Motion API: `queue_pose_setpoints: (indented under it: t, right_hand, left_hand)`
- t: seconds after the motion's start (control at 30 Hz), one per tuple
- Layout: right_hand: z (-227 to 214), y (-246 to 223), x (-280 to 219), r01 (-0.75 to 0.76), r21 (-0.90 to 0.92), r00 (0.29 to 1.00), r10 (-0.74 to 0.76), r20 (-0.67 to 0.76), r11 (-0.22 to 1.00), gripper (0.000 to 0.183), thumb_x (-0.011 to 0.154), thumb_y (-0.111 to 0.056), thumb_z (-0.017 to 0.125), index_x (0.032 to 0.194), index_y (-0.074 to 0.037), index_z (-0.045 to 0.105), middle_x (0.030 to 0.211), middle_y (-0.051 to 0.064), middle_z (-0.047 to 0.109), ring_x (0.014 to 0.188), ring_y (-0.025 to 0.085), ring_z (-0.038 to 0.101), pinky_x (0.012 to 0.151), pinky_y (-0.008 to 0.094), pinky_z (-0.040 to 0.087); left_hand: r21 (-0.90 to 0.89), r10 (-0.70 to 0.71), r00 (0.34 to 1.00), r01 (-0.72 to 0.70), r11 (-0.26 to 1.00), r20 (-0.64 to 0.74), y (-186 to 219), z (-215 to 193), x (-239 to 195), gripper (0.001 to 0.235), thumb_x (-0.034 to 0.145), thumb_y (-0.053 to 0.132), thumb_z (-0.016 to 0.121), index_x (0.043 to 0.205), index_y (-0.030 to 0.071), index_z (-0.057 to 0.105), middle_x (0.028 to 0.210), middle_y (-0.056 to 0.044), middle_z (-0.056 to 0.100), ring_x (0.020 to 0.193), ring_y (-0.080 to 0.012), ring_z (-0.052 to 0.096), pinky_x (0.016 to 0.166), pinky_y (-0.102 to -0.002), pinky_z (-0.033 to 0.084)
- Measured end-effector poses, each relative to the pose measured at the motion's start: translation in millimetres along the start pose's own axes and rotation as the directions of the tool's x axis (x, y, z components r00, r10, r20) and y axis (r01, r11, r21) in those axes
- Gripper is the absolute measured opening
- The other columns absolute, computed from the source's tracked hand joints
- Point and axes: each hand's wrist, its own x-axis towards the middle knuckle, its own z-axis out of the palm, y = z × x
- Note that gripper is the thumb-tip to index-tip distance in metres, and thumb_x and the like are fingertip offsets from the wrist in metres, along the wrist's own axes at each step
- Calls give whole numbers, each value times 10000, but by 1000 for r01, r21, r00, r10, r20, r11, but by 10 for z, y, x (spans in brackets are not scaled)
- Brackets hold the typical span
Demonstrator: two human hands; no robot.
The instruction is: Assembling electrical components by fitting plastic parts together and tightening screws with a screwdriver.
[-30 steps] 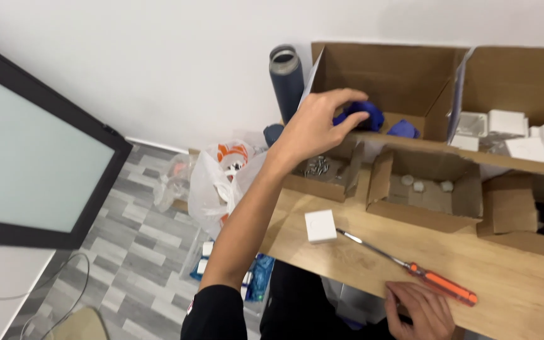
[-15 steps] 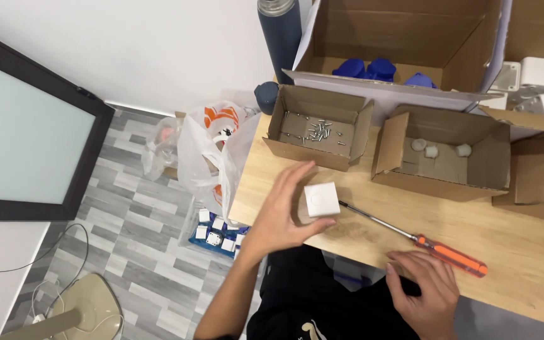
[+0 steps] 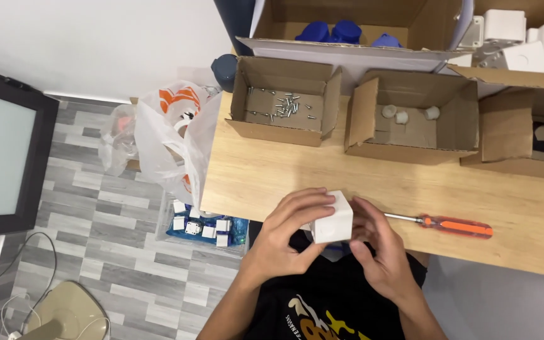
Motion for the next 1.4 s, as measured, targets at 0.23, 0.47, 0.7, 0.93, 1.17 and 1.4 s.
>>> queue_pose_setpoints:
  t: [0.23,0.47,0.7,0.93,1.17,1.4]
  right_hand:
    - [-81,53,49,-58,164,997,49,57,985,732,979,-311,690,1611,-16,465,1628,174,584,1451,279,629,1130,368,564]
    - [-213,177,-38,122,235,992,-110,-62,964,893,791,-168,898,1542,104,499,1393,255,715,1191,287,753,978,368,698]
    - [-286,11,39,384,76,923,-384,-16,920,801,764,-68,908,1458,110,550,1445,308,660,1395,414,684,1120,438,665]
    - [-378,-53,9,213,345,943,-285,171,914,935,914,-295,849,1650,-8,349,1700,303,398,1600,438,462,1233,522,533]
    - [-339,-58,15,114,264,987,-139,81,958,894,998,-553,689,1617,30,412,1543,260,626,1448,344,639,1112,433,610]
    - [-380,-138,27,264,199,957,-282,64,944,653,988,-306,752,1492,58,552,1504,292,586,1455,398,618,1082,447,682]
  left_hand:
    - [-173,47,999,-44,984,10,-138,164,-117,424,963,-62,709,1363,54,630,1472,-157,658,1507,-439,605,1359,-610,507]
    - [-154,-66,990,85,985,125,-179,151,-157,1128,829,504,921,1717,220,285,1779,-194,372,1697,-437,382,1425,-662,366]
    - [-464,-364,903,430,775,228,-243,246,-214,902,1056,745,549,1605,32,484,1401,-210,682,1039,-243,716,797,-309,633]
    - [-472,-377,916,395,788,136,-31,240,-118,624,928,159,882,1477,47,608,1399,-182,649,1172,-238,683,882,-286,662]
    - [-334,-186,980,201,921,78,37,236,-60,489,965,211,872,1397,108,664,1460,-196,675,1371,-316,676,975,-339,644]
    - [-415,-172,981,194,889,90,-58,276,-129,620,1008,369,818,1526,136,570,1580,-194,590,1481,-337,602,1105,-412,651]
